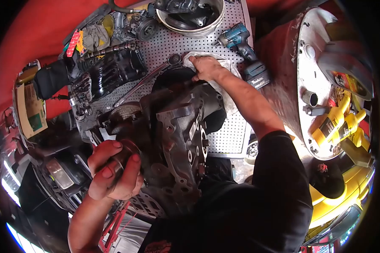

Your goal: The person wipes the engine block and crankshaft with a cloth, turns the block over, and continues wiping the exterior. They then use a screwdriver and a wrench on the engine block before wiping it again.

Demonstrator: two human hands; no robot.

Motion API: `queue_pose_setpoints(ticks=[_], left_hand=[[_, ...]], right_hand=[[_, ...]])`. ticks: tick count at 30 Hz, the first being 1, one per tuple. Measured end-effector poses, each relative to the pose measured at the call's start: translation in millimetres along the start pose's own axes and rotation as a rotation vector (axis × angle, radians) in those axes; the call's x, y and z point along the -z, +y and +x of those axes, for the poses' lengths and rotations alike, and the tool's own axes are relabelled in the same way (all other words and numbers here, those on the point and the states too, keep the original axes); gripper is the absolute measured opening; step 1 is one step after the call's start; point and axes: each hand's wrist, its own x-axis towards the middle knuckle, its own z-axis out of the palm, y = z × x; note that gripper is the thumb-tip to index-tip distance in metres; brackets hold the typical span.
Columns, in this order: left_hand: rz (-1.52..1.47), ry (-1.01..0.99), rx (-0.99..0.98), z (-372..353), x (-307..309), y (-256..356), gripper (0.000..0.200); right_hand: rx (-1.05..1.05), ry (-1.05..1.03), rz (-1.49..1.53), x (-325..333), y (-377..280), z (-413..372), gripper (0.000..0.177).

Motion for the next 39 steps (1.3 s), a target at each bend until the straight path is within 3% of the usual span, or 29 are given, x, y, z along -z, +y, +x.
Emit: queue_pose_setpoints(ticks=[3, 6, 8, 10, 13, 16, 22, 24, 26, 28, 30, 32, 33, 34, 35, 36, 38, 39], left_hand=[[-0.017, 0.012, 0.04, -5.5, -2.1, 1.3, 0.056], [0.024, -0.02, 0.034, -2.6, 2.4, 2.7, 0.061], [0.005, -0.023, 0.043, -7.5, 1.5, -0.6, 0.062], [-0.029, -0.036, 0.072, -13.3, 1.3, 3.0, 0.062], [0.009, -0.062, 0.035, -7.1, 3.3, 1.2, 0.054], [0.013, -0.078, -0.001, -3.9, 2.9, -0.6, 0.044], [0.079, -0.067, -0.082, -5.2, 3.0, -6.1, 0.025], [0.103, -0.054, -0.091, -7.1, 1.2, -5.0, 0.023], [0.118, -0.06, -0.086, -5.6, 3.5, -4.2, 0.021], [0.125, -0.06, -0.088, -5.6, 4.3, -4.4, 0.018], [0.123, -0.028, -0.103, -5.2, 0.1, -6.9, 0.016], [0.113, -0.015, -0.093, -4.5, -1.3, -6.4, 0.015], [0.111, -0.02, -0.089, -3.5, -0.4, -5.0, 0.015], [0.109, -0.025, -0.085, -2.5, 0.5, -3.7, 0.015], [0.118, -0.029, -0.088, -0.2, 1.6, -3.2, 0.015], [0.128, -0.034, -0.092, 0.4, 3.1, -2.5, 0.015], [0.166, -0.052, -0.089, -1.7, 7.3, -0.5, 0.018], [0.196, -0.062, -0.096, -0.8, 9.3, 0.7, 0.018]], right_hand=[[0.013, 0.179, 0.032, -7.8, 2.1, -5.4, 0.053], [-0.205, 0.604, 0.383, -0.4, -1.3, 6.0, 0.047], [0.015, 0.491, 0.417, 13.8, -26.9, 4.4, 0.055], [0.018, 0.201, 0.469, 7.2, -34.0, 20.4, 0.059], [-0.023, 0.041, 0.663, -10.4, -26.8, 45.6, 0.055], [0.018, -0.216, 0.665, -9.8, -39.6, 49.1, 0.058], [-0.073, -0.007, 0.469, -17.3, -33.1, 23.7, 0.057], [-0.117, -0.134, 0.323, -14.2, -6.4, 16.0, 0.05], [-0.123, 0.036, 0.354, 22.8, -12.9, -22.5, 0.047], [-0.33, 0.197, 0.324, 46.3, -4.9, -38.8, 0.048], [-0.389, 0.501, 0.583, 66.8, -4.8, -68.6, 0.046], [-0.306, 0.796, 0.972, 60.1, -15.4, -99.9, 0.043], [-0.233, 0.933, 1.013, 46.8, -16.2, -115.4, 0.041], [-0.352, 0.922, 1.157, 44.0, -29.1, -141.4, 0.039], [-0.344, 0.868, 1.366, 34.0, -36.3, -165.9, 0.039], [-0.366, 1.047, 1.287, 9.6, -38.9, -175.7, 0.041], [-0.27, 1.221, 1.413, -29.9, -35.7, -189.6, 0.041], [-0.204, 1.206, 1.476, -36.1, -40.7, -191.2, 0.04]])
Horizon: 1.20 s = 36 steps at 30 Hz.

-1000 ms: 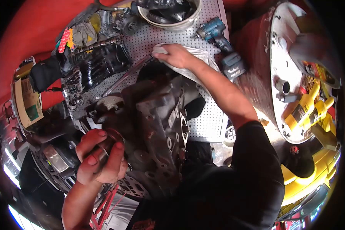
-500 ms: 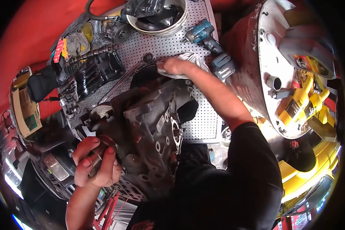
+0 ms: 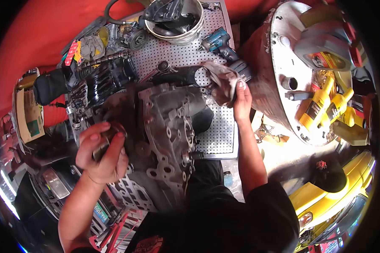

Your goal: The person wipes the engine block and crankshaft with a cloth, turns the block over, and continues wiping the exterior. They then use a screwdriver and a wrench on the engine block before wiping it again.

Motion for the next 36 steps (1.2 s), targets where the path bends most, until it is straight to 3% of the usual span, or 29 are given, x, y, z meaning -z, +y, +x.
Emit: queue_pose_setpoints(ticks=[2, 3, 4, 5, 9, 11, 12, 13, 17, 20, 23, 25, 27, 30, 33, 36], left_hand=[[0.014, 0.015, 0.005, -1.5, 0.3, 0.3, 0.025], [0.01, 0.009, 0.011, -3.0, 0.8, 1.1, 0.026], [0.006, 0.003, 0.018, -3.6, 1.6, 2.0, 0.027], [0.01, 0.003, 0.023, -3.9, 1.7, 2.8, 0.028], [0.044, 0.043, 0.024, -6.4, 0.6, 3.0, 0.034], [0.031, 0.057, 0.013, -6.5, -0.8, -1.4, 0.035], [0.016, 0.063, 0.014, -8.4, -2.5, -1.1, 0.036], [0.015, 0.051, 0.022, -9.6, -2.6, 0.3, 0.036], [-0.013, 0.041, 0.022, -2.6, 0.5, -1.3, 0.037], [-0.041, 0.04, 0.02, -1.0, 1.9, -0.7, 0.038], [-0.026, 0.048, -0.002, -1.1, 0.2, -2.8, 0.04], [-0.018, 0.043, -0.014, -1.1, -0.3, -3.4, 0.04], [-0.019, 0.014, -0.013, -2.9, 1.0, -2.9, 0.039], [-0.001, 0.01, -0.016, -1.7, 1.8, -2.3, 0.04], [-0.013, 0.005, -0.013, -2.3, 1.4, -3.2, 0.039], [0.007, -0.012, -0.017, -0.3, 5.6, -1.1, 0.038]], right_hand=[[-0.097, -0.079, 0.018, 2.1, 1.7, -0.7, 0.037], [-0.029, -0.116, -0.203, -4.8, -2.2, 10.7, 0.039], [0.039, -0.13, -0.174, -15.5, 1.1, 24.5, 0.042], [0.063, -0.153, -0.328, -23.1, -10.9, 41.6, 0.044], [0.426, 0.054, -0.23, -25.1, -48.3, 82.6, 0.043], [0.49, 0.103, 0.065, -15.4, -63.2, 76.5, 0.041], [0.546, 0.166, -0.077, -9.4, -66.6, 64.0, 0.04], [0.537, 0.222, -0.239, -1.9, -66.5, 49.9, 0.04], [0.319, 0.111, -0.144, 1.3, -55.7, -35.6, 0.041], [0.168, 0.061, -0.33, 1.3, -11.7, -93.6, 0.045], [-0.061, 0.017, -0.436, -5.9, 29.8, -84.9, 0.046], [0.14, -0.086, -0.797, -12.0, 57.6, -43.0, 0.044], [0.464, -0.321, -1.146, -24.8, 62.0, 3.1, 0.046], [0.521, -0.494, -1.539, -34.9, 76.6, 51.9, 0.05], [0.492, -0.352, -1.832, -26.4, 79.2, 41.8, 0.053], [0.295, -0.239, -1.828, -29.1, 93.9, 32.0, 0.055]])
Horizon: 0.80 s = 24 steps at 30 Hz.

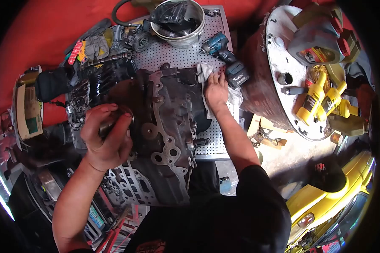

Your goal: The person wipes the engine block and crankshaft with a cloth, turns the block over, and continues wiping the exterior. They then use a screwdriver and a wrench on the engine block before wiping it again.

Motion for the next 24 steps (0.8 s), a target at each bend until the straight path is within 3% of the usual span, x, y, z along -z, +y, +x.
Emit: queue_pose_setpoints(ticks=[2, 6, 10, 13, 14, 17, 18, 21, 23, 24], left_hand=[[-0.012, 0.012, 0.015, -2.6, -1.4, 0.8, 0.038], [-0.007, 0.068, 0.017, -1.8, -5.2, 0.1, 0.044], [-0.025, 0.076, 0.018, -0.2, -5.9, 0.0, 0.043], [-0.034, 0.078, 0.022, -2.6, -6.0, -0.3, 0.044], [-0.036, 0.077, 0.028, -3.4, -6.0, 0.0, 0.044], [-0.041, 0.085, 0.025, -4.1, -6.6, -1.7, 0.045], [-0.044, 0.084, 0.024, -4.1, -6.2, -2.1, 0.045], [-0.058, 0.081, 0.037, -3.2, -5.9, -2.3, 0.045], [-0.028, 0.057, 0.045, -2.0, -2.4, -1.5, 0.045], [-0.017, 0.045, 0.048, -2.2, -2.6, 0.2, 0.045]], right_hand=[[-0.098, -0.081, -0.003, 1.7, -13.3, -4.1, 0.056], [-0.006, -0.076, -0.09, 22.3, -21.5, 15.6, 0.058], [-0.117, 0.01, 0.139, 1.4, -13.8, 0.4, 0.064], [-0.232, -0.065, 0.31, 0.7, -17.8, -26.2, 0.066], [-0.281, -0.029, 0.446, 11.9, -18.6, -34.4, 0.051], [-0.2, 0.129, 0.434, 12.5, -5.4, -39.7, 0.029], [-0.258, 0.161, 0.468, 27.6, 0.7, -37.8, 0.017], [-0.413, 0.07, 0.422, 91.4, 21.1, -39.6, 0.02], [-0.267, 0.155, 0.494, 84.2, 16.6, -34.4, 0.022], [-0.114, 0.1, 0.502, 67.2, 13.2, -23.0, 0.025]])
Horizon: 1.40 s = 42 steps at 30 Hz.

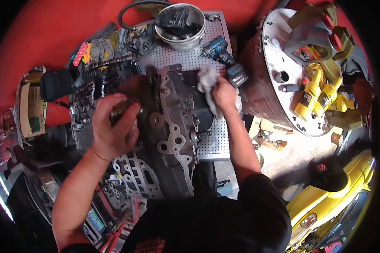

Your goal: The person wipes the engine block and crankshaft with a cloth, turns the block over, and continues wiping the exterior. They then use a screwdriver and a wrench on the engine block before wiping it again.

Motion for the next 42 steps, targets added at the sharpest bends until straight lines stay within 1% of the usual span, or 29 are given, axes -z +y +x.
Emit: queue_pose_setpoints(ticks=[1, 3, 5, 8, 9, 12, 13, 14, 16, 17, 18, 19, 20, 21, 22, 23, 24, 25, 27, 29, 30, 31, 35, 36, 37, 38, 39, 40, 42], left_hand=[[0.01, -0.013, 0.0, -2.2, -1.2, 1.3, 0.042], [0.05, -0.034, -0.015, -2.9, 1.0, 0.0, 0.036], [0.048, 0.028, -0.029, -0.1, -1.5, 0.3, 0.042], [0.035, 0.044, -0.012, -3.9, -2.0, 2.1, 0.045], [0.038, 0.051, -0.004, -2.8, -3.2, 1.2, 0.044], [0.03, 0.052, -0.022, 0.1, -1.4, 1.5, 0.044], [0.007, 0.066, -0.026, 0.6, -1.9, 0.1, 0.044], [-0.015, 0.079, -0.027, -1.2, -4.3, -0.9, 0.044], [-0.044, 0.099, -0.035, -2.8, -5.2, -1.2, 0.043], [-0.051, 0.108, -0.042, -2.2, -5.5, -1.4, 0.043], [-0.057, 0.122, -0.052, -0.9, -5.8, -1.5, 0.043], [-0.076, 0.124, -0.055, -0.6, -6.7, -1.5, 0.043], [-0.087, 0.129, -0.057, -1.7, -7.9, -2.3, 0.043], [-0.09, 0.135, -0.057, -2.5, -7.5, -4.4, 0.043], [-0.108, 0.166, -0.061, -1.8, -7.1, -3.5, 0.043], [-0.122, 0.173, -0.06, -2.7, -8.8, -4.6, 0.038], [-0.144, 0.169, -0.053, -2.7, -6.9, -3.6, 0.035], [-0.154, 0.17, -0.06, -3.4, -6.7, -4.4, 0.034], [-0.186, 0.196, -0.059, -5.0, -2.8, -2.7, 0.039], [-0.216, 0.235, -0.049, -11.7, -4.4, -3.5, 0.044], [-0.246, 0.298, -0.087, -15.7, -5.0, -6.6, 0.05], [-0.251, 0.333, -0.111, -26.0, 4.2, -9.4, 0.051], [-0.57, 0.597, 0.168, -115.1, 21.2, -23.3, 0.044], [-0.594, 0.568, 0.273, -146.5, 14.3, -32.1, 0.042], [-0.585, 0.448, 0.438, -179.9, 6.6, -40.0, 0.043], [-0.69, 0.386, 0.614, -218.2, -15.7, -45.0, 0.039], [-0.681, 0.181, 0.785, -258.1, -32.7, -49.1, 0.04], [-0.818, -0.022, 0.97, -304.3, -61.6, -55.4, 0.042], [-1.025, -0.224, 1.115, -387.7, -105.4, -53.4, 0.047]], right_hand=[[0.172, -0.004, 0.094, -16.5, -2.1, 6.4, 0.025], [0.33, -0.106, 0.145, -64.1, 8.1, 20.7, 0.024], [0.148, -0.154, 0.095, -63.4, 13.9, 30.7, 0.024], [0.151, -0.163, 0.021, -45.4, 32.9, 8.4, 0.021], [0.147, -0.14, -0.03, -34.6, 32.7, 1.9, 0.019], [0.07, 0.1, 0.007, -13.9, 28.8, -34.3, 0.018], [-0.129, 0.147, 0.056, -6.7, 30.8, -51.8, 0.023], [-0.235, 0.317, 0.38, -11.5, 48.6, -70.5, 0.03], [-0.444, 0.334, 0.835, -10.2, 94.5, -114.6, 0.03], [-0.525, 0.282, 0.867, -2.0, 100.8, -142.3, 0.028], [-0.554, 0.233, 0.764, -10.3, 118.9, -169.5, 0.027], [-0.548, 0.121, 0.504, -9.2, 123.4, -197.5, 0.029], [-0.514, -0.068, 0.106, -15.5, 128.1, -222.8, 0.033], [-0.508, -0.136, 0.188, -4.8, 103.4, -245.7, 0.034], [-0.203, -0.292, 0.07, -38.2, 138.7, -274.2, 0.033], [-0.022, -0.523, -0.077, -35.9, 123.1, -284.3, 0.032], [-0.348, -0.35, 0.231, -22.7, 72.4, -302.5, 0.03], [-0.058, -0.325, 0.244, -37.6, 72.5, -321.6, 0.029], [0.166, -0.433, -0.218, -85.9, 81.4, -357.5, 0.031], [-0.241, -0.436, 0.104, -80.4, 5.0, -365.1, 0.046], [-0.143, -0.467, 0.222, -79.3, -17.4, -370.9, 0.05], [-0.032, -0.322, 0.264, -94.3, -39.0, -379.5, 0.048], [-0.219, -0.376, 0.32, -99.3, -130.8, -398.7, 0.041], [-0.289, -0.395, 0.253, -111.0, -140.7, -399.3, 0.036], [-0.358, -0.419, 0.185, -122.6, -150.8, -399.8, 0.032], [-0.377, -0.381, 0.35, -123.3, -175.6, -393.6, 0.027], [-0.398, -0.341, 0.521, -126.8, -196.9, -389.0, 0.023], [-0.526, -0.344, 0.712, -141.1, -203.0, -388.0, 0.02], [-0.724, -0.348, 1.061, -173.3, -201.3, -390.2, 0.016]])
